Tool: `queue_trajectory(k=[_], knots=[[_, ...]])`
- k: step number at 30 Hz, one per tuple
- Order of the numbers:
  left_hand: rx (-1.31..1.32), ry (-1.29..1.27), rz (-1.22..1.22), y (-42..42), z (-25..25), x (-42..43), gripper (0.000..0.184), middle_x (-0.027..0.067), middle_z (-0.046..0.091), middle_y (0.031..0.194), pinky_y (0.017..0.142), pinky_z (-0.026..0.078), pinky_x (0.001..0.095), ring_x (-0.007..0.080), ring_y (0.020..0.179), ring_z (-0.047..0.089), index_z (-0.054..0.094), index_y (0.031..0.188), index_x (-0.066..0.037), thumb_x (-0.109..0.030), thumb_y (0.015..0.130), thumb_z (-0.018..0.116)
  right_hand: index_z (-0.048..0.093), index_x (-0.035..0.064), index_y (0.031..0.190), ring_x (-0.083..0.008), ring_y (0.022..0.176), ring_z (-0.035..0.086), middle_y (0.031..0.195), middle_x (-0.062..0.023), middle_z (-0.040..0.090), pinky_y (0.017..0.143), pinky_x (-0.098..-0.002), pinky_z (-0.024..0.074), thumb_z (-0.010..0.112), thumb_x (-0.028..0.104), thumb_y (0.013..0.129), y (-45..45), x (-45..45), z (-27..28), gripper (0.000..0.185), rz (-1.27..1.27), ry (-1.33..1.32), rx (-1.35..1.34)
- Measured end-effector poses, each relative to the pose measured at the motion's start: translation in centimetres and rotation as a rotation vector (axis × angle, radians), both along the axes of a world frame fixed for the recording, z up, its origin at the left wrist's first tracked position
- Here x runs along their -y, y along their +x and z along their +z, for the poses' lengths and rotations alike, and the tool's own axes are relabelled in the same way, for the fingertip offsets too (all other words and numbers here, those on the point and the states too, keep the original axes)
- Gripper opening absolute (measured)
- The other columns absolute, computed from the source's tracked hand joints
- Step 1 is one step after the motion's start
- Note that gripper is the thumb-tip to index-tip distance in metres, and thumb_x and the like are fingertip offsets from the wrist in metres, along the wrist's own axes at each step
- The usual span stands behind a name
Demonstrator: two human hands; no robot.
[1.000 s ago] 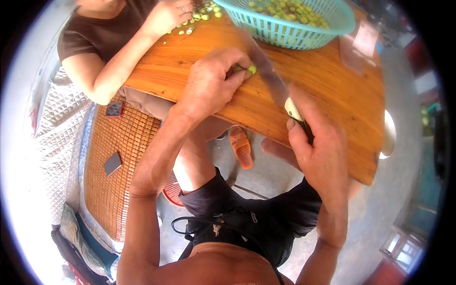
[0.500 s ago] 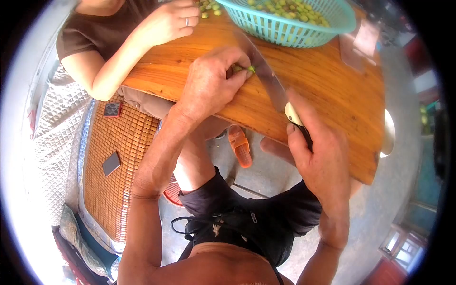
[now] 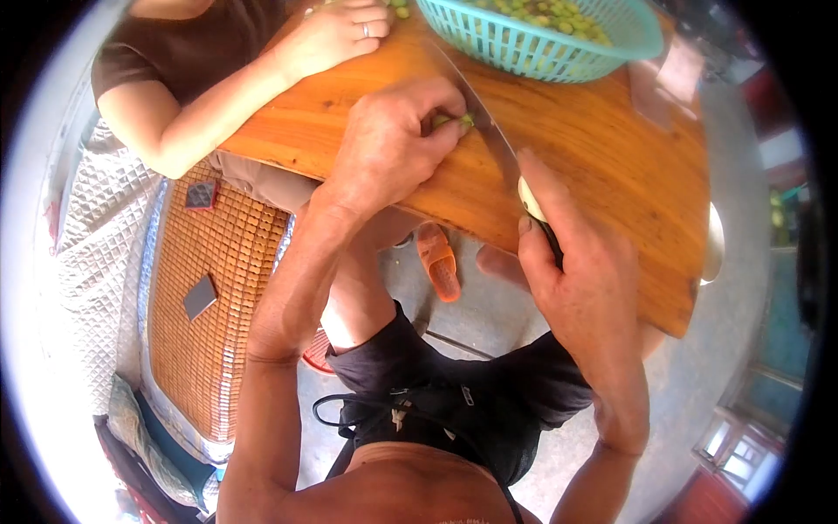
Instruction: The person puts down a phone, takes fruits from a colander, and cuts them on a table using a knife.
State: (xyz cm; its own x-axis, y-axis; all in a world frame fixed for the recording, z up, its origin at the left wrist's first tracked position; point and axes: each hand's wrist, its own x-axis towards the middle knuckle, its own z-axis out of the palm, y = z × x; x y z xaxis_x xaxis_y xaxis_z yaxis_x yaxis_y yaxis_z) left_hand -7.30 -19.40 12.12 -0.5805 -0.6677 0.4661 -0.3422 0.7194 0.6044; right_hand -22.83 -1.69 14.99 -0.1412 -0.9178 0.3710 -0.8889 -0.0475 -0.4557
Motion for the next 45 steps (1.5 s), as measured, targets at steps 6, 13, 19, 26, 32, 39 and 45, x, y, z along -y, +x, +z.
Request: queue_trajectory(k=[6,13,19,26,32,39,45], knots=[[0.006,0.000,0.034,0.1,-0.1,0.1,0.015,0.0030,0.063,0.074,0.059,0.048,0.0284,0.0089,0.063,0.054,0.072,0.099,-0.007,-0.011,0.086,0.078,0.065,0.0086,0.136,-0.0416,0.091,0.071,0.110,-0.0230,0.072,0.079,-0.0455,0.0561,0.067,0.005,0.092,0.3,0.1,0.0,0.044,-0.010,0.015,0.122],[-0.003,-0.029,0.028,0.3,-0.2,0.4,0.015,0.0035,0.066,0.077,0.062,0.051,0.0287,0.0098,0.065,0.059,0.072,0.099,-0.008,-0.011,0.086,0.078,0.059,0.0114,0.139,-0.0390,0.082,0.069,0.096,-0.0159,0.070,0.071,-0.0493,0.0545,0.065,0.008,0.089,-0.3,0.5,-0.6,0.050,0.036,-0.063,-0.042],[-0.042,-0.010,0.010,0.2,-0.3,0.4,0.013,0.0016,0.064,0.074,0.060,0.049,0.0279,0.0082,0.064,0.056,0.071,0.098,-0.006,-0.009,0.086,0.078,0.059,0.0118,0.139,-0.0373,0.081,0.069,0.096,-0.0144,0.070,0.068,-0.0488,0.0548,0.065,0.008,0.089,0.2,0.8,-0.6,0.050,0.000,-0.045,-0.049],[-0.023,-0.003,0.014,0.3,-0.1,0.3,0.013,0.0003,0.063,0.073,0.059,0.048,0.0272,0.0070,0.064,0.054,0.071,0.097,-0.005,-0.007,0.086,0.078,0.060,0.0113,0.139,-0.0383,0.078,0.070,0.095,-0.0147,0.070,0.067,-0.0492,0.0555,0.064,0.009,0.090,0.6,1.6,-0.9,0.049,-0.006,-0.075,-0.006],[-0.026,-0.017,0.007,0.4,-0.4,0.5,0.013,0.0004,0.064,0.075,0.060,0.049,0.0267,0.0075,0.065,0.055,0.071,0.098,-0.005,-0.007,0.087,0.078,0.060,0.0086,0.137,-0.0400,0.080,0.070,0.096,-0.0165,0.071,0.068,-0.0505,0.0554,0.063,0.007,0.090,0.6,2.4,-1.1,0.047,0.010,-0.114,0.020],[-0.028,-0.051,0.000,0.7,-0.3,0.6,0.013,0.0025,0.066,0.076,0.063,0.051,0.0282,0.0096,0.066,0.059,0.072,0.098,-0.005,-0.008,0.087,0.078,0.061,0.0077,0.135,-0.0408,0.082,0.070,0.097,-0.0181,0.071,0.070,-0.0510,0.0553,0.063,0.007,0.091,0.9,2.9,-0.9,0.044,0.012,-0.116,0.055],[-0.018,-0.052,0.003,0.8,-0.2,0.5,0.014,0.0037,0.067,0.077,0.064,0.052,0.0290,0.0102,0.067,0.061,0.073,0.099,-0.005,-0.009,0.087,0.079,0.061,0.0073,0.134,-0.0412,0.083,0.070,0.097,-0.0186,0.071,0.071,-0.0518,0.0552,0.062,0.008,0.092,1.1,3.3,-0.4,0.042,0.003,-0.038,0.102]])
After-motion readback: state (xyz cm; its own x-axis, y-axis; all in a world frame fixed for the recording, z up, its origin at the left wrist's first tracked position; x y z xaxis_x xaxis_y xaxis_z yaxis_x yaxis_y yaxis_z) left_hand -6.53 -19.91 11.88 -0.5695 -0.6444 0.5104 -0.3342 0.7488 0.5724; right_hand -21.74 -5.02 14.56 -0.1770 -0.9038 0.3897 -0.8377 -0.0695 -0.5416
